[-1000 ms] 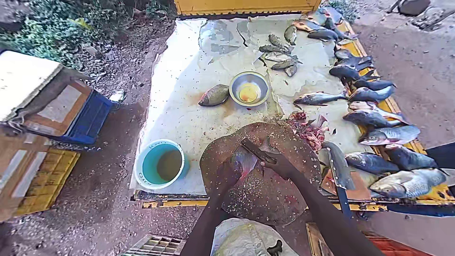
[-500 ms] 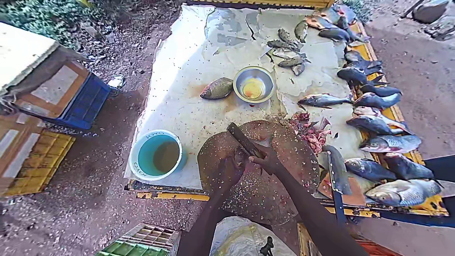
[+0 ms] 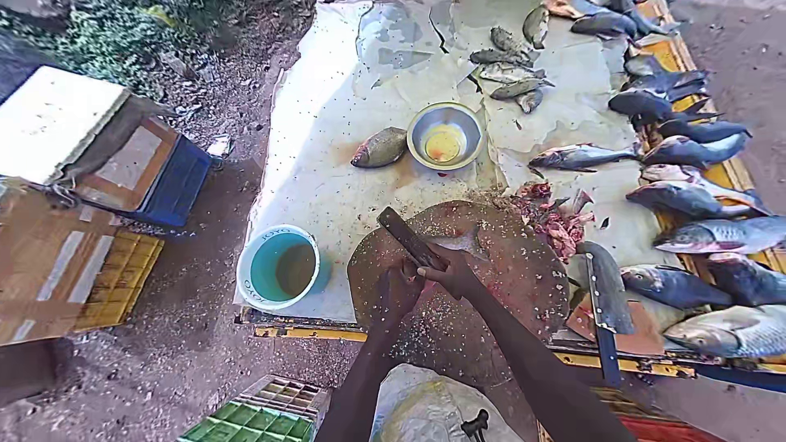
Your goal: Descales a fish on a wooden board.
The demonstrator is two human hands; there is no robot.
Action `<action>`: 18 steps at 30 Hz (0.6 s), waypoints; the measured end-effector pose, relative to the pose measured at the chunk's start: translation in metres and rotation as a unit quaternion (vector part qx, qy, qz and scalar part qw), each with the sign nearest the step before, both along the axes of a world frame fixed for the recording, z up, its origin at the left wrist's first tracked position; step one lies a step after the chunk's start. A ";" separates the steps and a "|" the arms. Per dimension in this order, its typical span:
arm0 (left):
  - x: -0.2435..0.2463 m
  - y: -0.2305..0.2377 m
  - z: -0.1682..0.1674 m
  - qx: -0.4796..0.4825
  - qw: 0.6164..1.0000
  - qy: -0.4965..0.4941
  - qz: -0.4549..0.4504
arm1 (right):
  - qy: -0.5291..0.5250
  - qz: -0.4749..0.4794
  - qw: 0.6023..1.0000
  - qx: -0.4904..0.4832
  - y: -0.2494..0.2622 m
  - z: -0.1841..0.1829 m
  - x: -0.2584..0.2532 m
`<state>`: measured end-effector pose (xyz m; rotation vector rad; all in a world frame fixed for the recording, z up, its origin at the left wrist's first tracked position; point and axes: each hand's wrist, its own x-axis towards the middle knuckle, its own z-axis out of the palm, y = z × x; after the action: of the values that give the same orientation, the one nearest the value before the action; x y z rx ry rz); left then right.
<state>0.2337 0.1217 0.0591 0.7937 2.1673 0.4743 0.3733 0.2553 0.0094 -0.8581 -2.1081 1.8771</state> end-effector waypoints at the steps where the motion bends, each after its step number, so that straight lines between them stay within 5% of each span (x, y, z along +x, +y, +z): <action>1: 0.003 0.002 0.001 0.013 1.000 0.009 -0.014 | 0.034 -0.008 0.999 -0.018 -0.002 0.008 -0.017; 7: -0.018 0.000 -0.009 -0.028 0.999 -0.012 0.011 | -0.124 0.023 0.992 0.025 0.042 -0.030 0.047; 12: -0.015 0.011 0.005 0.029 0.997 0.011 -0.076 | 0.044 -0.022 0.998 -0.035 0.015 0.020 -0.041; 15: -0.050 -0.010 -0.027 0.013 0.996 -0.035 -0.085 | -0.122 -0.075 0.990 0.013 0.026 -0.009 0.028; 18: -0.124 -0.060 -0.041 0.046 0.999 0.018 0.009 | -0.263 -0.262 0.928 0.040 -0.003 -0.031 0.127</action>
<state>0.1101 0.0613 0.0183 0.8379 2.1999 0.5769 0.4998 0.2521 -0.0218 -1.8467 -1.8996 1.3709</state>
